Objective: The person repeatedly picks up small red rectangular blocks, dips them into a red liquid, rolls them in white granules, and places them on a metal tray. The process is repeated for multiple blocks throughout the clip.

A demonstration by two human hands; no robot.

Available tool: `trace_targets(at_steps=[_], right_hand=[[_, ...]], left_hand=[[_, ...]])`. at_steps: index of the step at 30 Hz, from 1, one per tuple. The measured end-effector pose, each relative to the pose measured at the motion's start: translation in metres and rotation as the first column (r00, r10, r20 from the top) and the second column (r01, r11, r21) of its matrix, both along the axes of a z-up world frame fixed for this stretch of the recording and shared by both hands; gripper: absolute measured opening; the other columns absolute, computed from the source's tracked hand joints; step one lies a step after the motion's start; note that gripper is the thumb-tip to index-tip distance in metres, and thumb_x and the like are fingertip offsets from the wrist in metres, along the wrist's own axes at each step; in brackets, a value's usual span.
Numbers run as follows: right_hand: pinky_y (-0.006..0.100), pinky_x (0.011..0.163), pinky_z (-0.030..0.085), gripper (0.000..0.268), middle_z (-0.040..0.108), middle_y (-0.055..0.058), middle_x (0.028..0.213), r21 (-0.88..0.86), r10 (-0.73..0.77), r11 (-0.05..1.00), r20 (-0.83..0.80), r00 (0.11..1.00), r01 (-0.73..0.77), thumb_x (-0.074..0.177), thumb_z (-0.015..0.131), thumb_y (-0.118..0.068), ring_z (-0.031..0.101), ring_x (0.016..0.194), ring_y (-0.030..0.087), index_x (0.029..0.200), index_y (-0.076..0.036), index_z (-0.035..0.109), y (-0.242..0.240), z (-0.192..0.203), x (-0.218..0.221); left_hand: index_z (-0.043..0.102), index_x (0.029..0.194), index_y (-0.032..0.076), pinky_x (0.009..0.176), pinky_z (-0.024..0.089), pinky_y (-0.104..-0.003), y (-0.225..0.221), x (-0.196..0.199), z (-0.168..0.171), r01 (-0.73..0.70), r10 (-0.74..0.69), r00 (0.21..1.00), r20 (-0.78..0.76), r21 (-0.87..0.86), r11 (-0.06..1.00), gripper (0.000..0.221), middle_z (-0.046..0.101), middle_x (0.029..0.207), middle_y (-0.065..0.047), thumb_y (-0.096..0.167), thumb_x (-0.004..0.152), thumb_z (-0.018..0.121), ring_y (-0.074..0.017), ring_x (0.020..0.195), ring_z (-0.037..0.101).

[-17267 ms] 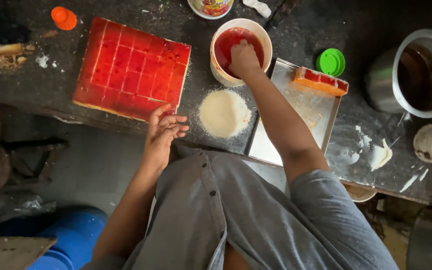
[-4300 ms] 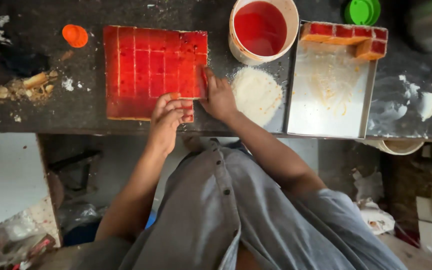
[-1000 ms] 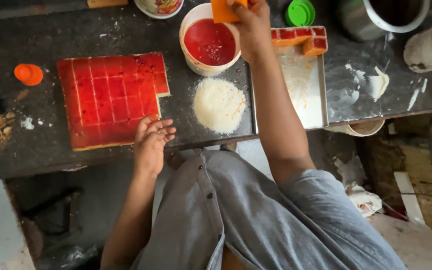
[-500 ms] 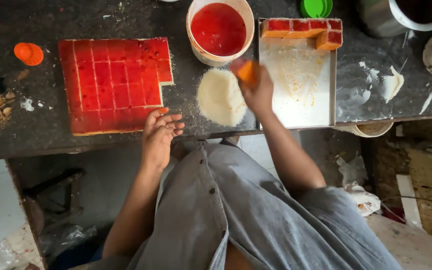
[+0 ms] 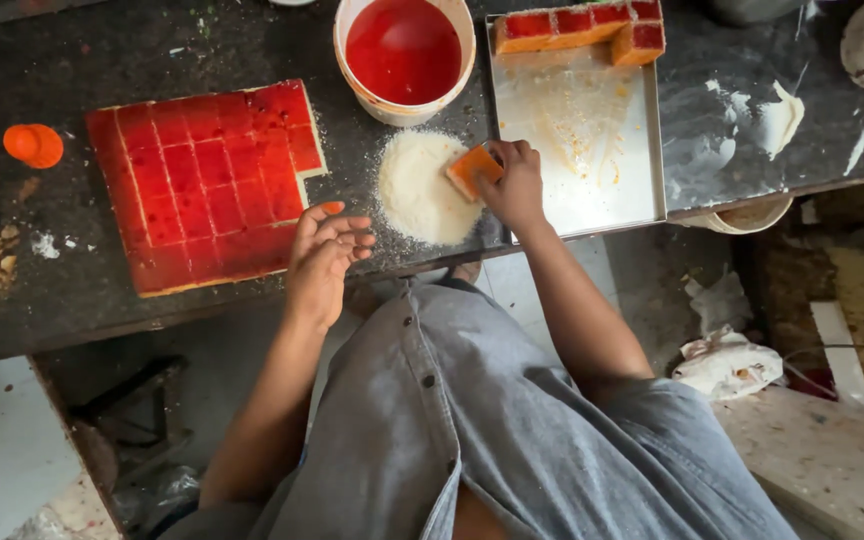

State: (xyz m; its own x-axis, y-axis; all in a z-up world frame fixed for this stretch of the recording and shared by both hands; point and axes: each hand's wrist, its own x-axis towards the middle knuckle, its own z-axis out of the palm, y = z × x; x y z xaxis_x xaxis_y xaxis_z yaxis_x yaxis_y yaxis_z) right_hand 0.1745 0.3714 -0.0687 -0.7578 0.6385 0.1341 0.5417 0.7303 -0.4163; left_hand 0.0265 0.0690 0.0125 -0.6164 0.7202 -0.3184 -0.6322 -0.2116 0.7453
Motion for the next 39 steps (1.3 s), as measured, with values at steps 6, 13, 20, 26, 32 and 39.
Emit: trace_targets(at_steps=[6,13,20,26,32,39], right_hand=[[0.049,0.088,0.048,0.094,0.068,0.018,0.113,-0.141,-0.013,0.989,0.145,0.989,0.033,0.07,0.085,-0.035,0.063,0.102,0.037,0.147,-0.01,0.037,-0.011,0.022,-0.027],[0.038,0.076,0.049,0.065,0.064,0.016,0.123,-0.984,-0.492,0.103,-0.179,0.852,-0.148,0.088,0.063,-0.021,0.064,0.098,0.027,0.146,-0.012,0.036,0.082,-0.001,0.022],[0.038,0.09,0.059,0.087,0.05,0.019,0.13,-0.618,-0.472,0.778,-0.457,0.754,0.113,0.077,0.078,0.002,0.063,0.109,0.026,0.147,-0.012,0.028,0.124,-0.019,0.057],[0.037,0.103,0.054,0.097,0.043,0.02,0.146,-0.409,-0.486,0.863,-0.514,0.707,0.296,0.08,0.078,0.004,0.062,0.125,0.031,0.158,-0.004,0.021,0.098,-0.033,0.05],[0.039,0.111,0.05,0.094,0.039,0.021,0.143,-0.363,-0.56,0.828,-0.496,0.664,0.427,0.084,0.083,-0.004,0.056,0.129,0.033,0.156,-0.001,0.023,0.145,-0.029,-0.01],[0.044,0.115,0.04,0.091,0.04,0.021,0.141,-0.265,-0.603,0.786,-0.527,0.599,0.558,0.082,0.082,-0.002,0.045,0.132,0.036,0.154,-0.004,0.026,0.176,-0.032,-0.042]], left_hand=[[0.043,0.138,0.006,0.09,0.052,-0.036,0.003,0.004,-0.003,0.005,-0.005,1.0,-0.001,0.016,1.0,0.046,0.064,0.122,-0.019,-0.002,0.093,0.048,-0.0236,0.102,0.065],[0.043,0.138,0.008,0.09,0.052,-0.037,0.008,0.01,-0.003,-0.013,0.013,1.0,-0.011,-0.031,0.999,0.045,0.063,0.123,-0.019,-0.001,0.095,0.047,-0.0235,0.103,0.065],[0.043,0.14,0.009,0.091,0.051,-0.037,0.031,0.022,-0.006,0.036,-0.038,0.999,-0.031,-0.058,0.998,0.051,0.062,0.125,-0.02,-0.004,0.091,0.045,-0.0244,0.104,0.064],[0.04,0.138,0.008,0.09,0.051,-0.037,0.058,0.03,-0.006,0.049,-0.051,0.998,-0.043,-0.036,0.998,0.051,0.062,0.126,-0.022,-0.007,0.089,0.045,-0.0263,0.105,0.064],[0.042,0.139,0.007,0.089,0.05,-0.037,0.076,0.04,-0.001,0.046,-0.05,0.998,-0.029,-0.14,0.989,0.055,0.062,0.125,-0.022,-0.007,0.086,0.045,-0.0263,0.103,0.064],[0.041,0.14,0.006,0.09,0.05,-0.037,0.081,0.05,0.004,0.004,-0.007,1.0,-0.015,-0.166,0.986,0.054,0.063,0.123,-0.022,-0.007,0.088,0.047,-0.026,0.103,0.064]])
